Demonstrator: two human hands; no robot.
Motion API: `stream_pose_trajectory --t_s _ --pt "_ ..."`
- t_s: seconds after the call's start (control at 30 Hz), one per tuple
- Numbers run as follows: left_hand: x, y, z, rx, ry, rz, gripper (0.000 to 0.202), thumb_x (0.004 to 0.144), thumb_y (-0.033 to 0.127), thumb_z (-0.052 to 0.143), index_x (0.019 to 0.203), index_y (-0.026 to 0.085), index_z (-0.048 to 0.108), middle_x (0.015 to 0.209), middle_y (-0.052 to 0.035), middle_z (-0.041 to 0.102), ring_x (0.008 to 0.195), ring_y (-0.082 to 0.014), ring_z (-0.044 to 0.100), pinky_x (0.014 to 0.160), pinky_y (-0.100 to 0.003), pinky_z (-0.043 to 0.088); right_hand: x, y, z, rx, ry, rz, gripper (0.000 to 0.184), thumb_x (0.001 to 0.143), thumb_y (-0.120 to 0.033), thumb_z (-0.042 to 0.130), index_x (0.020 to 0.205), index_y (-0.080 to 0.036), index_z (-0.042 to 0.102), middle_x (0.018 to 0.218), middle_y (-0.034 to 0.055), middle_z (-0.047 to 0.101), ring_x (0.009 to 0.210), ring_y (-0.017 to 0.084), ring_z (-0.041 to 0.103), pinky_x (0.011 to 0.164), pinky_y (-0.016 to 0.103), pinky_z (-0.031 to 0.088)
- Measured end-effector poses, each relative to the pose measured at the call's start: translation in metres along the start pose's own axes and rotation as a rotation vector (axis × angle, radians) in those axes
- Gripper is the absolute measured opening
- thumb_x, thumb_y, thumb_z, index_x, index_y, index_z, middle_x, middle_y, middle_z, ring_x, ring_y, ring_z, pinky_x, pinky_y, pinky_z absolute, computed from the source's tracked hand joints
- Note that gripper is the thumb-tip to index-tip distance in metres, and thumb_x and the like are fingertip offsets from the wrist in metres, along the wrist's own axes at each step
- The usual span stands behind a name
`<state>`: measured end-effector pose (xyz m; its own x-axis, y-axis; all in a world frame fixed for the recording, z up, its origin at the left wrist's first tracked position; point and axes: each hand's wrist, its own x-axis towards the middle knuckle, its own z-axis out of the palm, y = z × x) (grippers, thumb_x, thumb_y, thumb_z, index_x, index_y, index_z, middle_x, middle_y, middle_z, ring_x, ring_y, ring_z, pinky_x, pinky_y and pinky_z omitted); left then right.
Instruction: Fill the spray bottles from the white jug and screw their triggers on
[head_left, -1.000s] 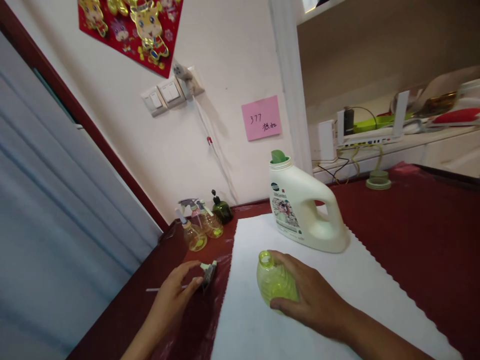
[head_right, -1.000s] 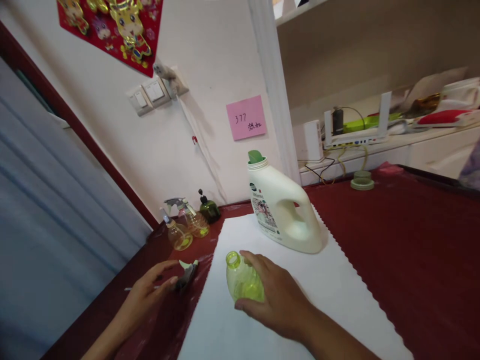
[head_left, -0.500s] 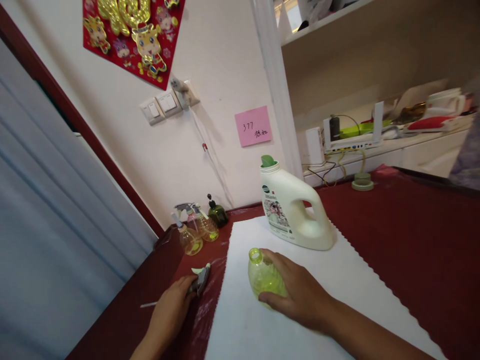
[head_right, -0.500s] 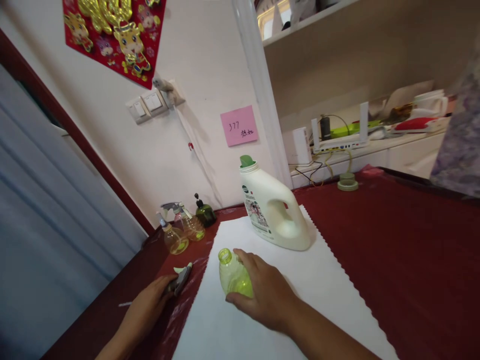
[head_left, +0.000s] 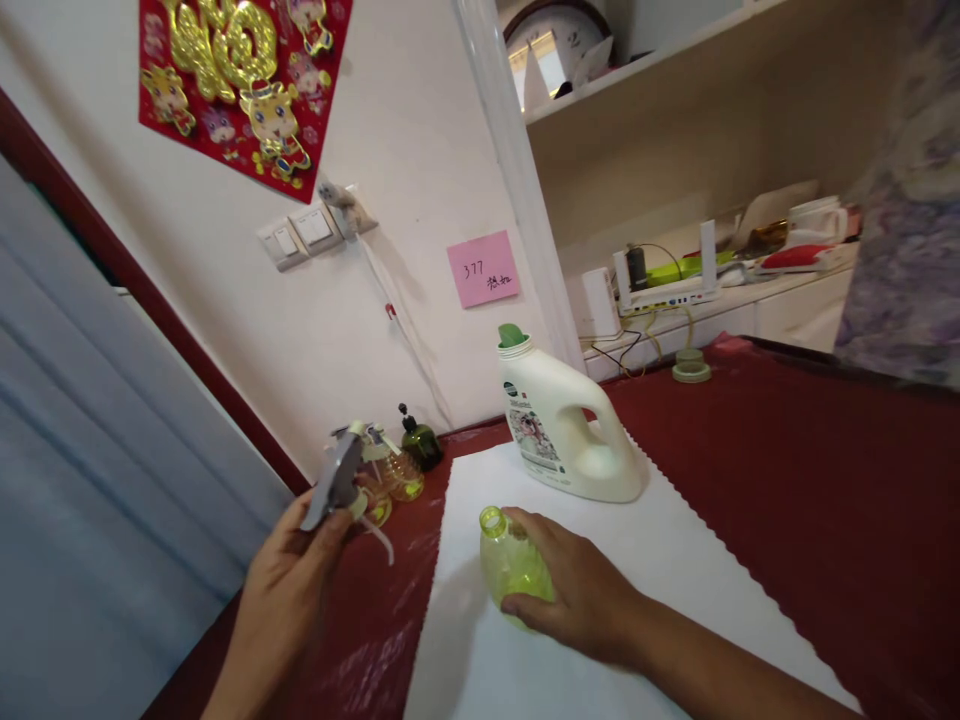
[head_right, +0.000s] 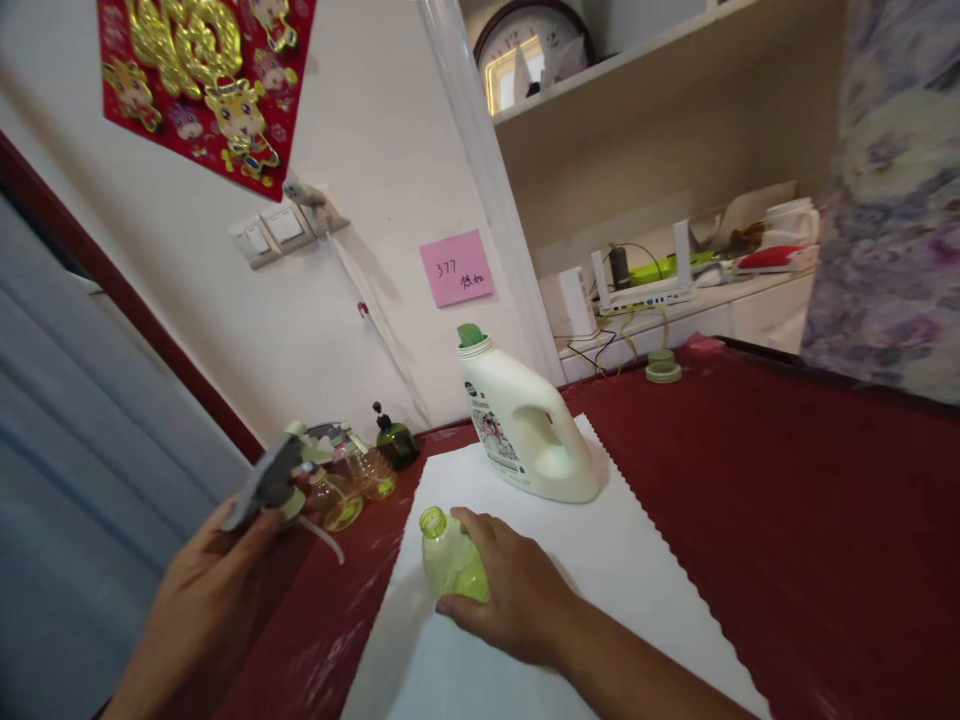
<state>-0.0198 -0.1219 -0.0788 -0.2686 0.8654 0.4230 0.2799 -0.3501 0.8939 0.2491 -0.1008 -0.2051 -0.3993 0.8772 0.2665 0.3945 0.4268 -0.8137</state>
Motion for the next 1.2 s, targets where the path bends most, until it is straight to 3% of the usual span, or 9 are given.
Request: stream_pose_trajectory --t_s 0.1,0.17,0.3,0.43,0.57,0.7,0.83,0.97,1.2 --pt "0.002 0.042 0.039 -0.336 0.075 0.089 0.030 0.083 0.031 0.084 0.111 0.024 0.076 0.111 -0.0014 0.078 0.084 -0.0143 0.074 0.071 -0.017 0.063 0.000 -0.002 -0.001 -0.002 -0.008 0.001 0.091 0.079 -0.043 0.075 0.158 -0.018 0.039 0.150 0.0192 0.057 0.131 0.039 0.059 0.112 0.058 0.046" --pt "0.003 0.063 0.061 -0.433 0.112 0.130 0.027 0.082 0.027 0.085 0.108 0.023 0.077 0.116 -0.0013 0.077 0.082 -0.0138 0.074 0.069 -0.018 0.064 0.001 -0.002 0.000 0.001 -0.004 -0.004 0.092 0.078 -0.043 0.076 0.158 -0.018 0.040 0.151 0.0199 0.057 0.132 0.039 0.059 0.113 0.057 0.045" --pt "0.000 0.077 0.088 -0.519 0.121 0.116 0.024 0.080 0.031 0.086 0.102 0.022 0.078 0.112 -0.0028 0.077 0.079 -0.0158 0.074 0.067 -0.022 0.067 0.004 -0.003 0.001 0.008 -0.002 0.017 0.097 0.072 -0.043 0.080 0.158 -0.018 0.041 0.150 0.0194 0.058 0.131 0.040 0.060 0.113 0.057 0.045" --pt "-0.002 0.063 0.094 -0.564 0.039 -0.022 0.041 0.072 0.035 0.092 0.109 0.022 0.078 0.108 -0.0054 0.078 0.087 -0.0203 0.076 0.074 -0.025 0.067 0.009 -0.002 0.001 0.007 -0.025 0.030 0.102 0.067 -0.040 0.083 0.157 -0.015 0.042 0.147 0.0200 0.060 0.132 0.040 0.059 0.114 0.055 0.045" --pt "-0.002 0.046 0.093 -0.570 0.026 -0.051 0.041 0.075 0.033 0.091 0.112 0.025 0.076 0.121 -0.0051 0.075 0.093 -0.0215 0.076 0.081 -0.030 0.068 0.011 -0.002 0.001 0.011 -0.037 0.043 0.102 0.066 -0.039 0.083 0.157 -0.018 0.042 0.147 0.0191 0.060 0.130 0.040 0.060 0.113 0.056 0.046" --pt "-0.006 0.018 0.093 -0.523 0.015 -0.115 0.044 0.079 0.040 0.088 0.118 0.028 0.074 0.121 -0.0048 0.076 0.099 -0.0229 0.076 0.083 -0.031 0.067 0.011 -0.003 0.000 0.017 -0.043 0.043 0.101 0.067 -0.038 0.083 0.157 -0.020 0.042 0.149 0.0188 0.059 0.131 0.041 0.059 0.112 0.057 0.046" --pt "-0.017 -0.017 0.096 -0.501 -0.111 -0.219 0.047 0.076 0.046 0.088 0.117 0.027 0.075 0.117 -0.0081 0.078 0.105 -0.0316 0.076 0.089 -0.042 0.066 0.012 -0.003 -0.001 0.013 -0.041 0.045 0.100 0.067 -0.038 0.084 0.157 -0.022 0.042 0.148 0.0180 0.060 0.131 0.041 0.059 0.112 0.058 0.045" --pt "-0.030 -0.046 0.099 -0.446 -0.249 -0.317 0.047 0.079 0.050 0.085 0.119 0.026 0.075 0.124 -0.0100 0.078 0.122 -0.0348 0.069 0.108 -0.048 0.055 0.011 -0.003 -0.001 0.006 -0.025 0.021 0.096 0.067 -0.038 0.084 0.154 -0.026 0.045 0.147 0.0156 0.062 0.131 0.041 0.060 0.110 0.056 0.047" --pt "-0.034 -0.066 0.102 -0.426 -0.326 -0.351 0.053 0.079 0.048 0.085 0.125 0.024 0.071 0.123 -0.0119 0.078 0.121 -0.0356 0.069 0.107 -0.050 0.053 0.010 -0.007 -0.003 0.011 -0.001 0.007 0.094 0.067 -0.040 0.086 0.152 -0.028 0.047 0.144 0.0141 0.063 0.128 0.039 0.062 0.108 0.053 0.049"
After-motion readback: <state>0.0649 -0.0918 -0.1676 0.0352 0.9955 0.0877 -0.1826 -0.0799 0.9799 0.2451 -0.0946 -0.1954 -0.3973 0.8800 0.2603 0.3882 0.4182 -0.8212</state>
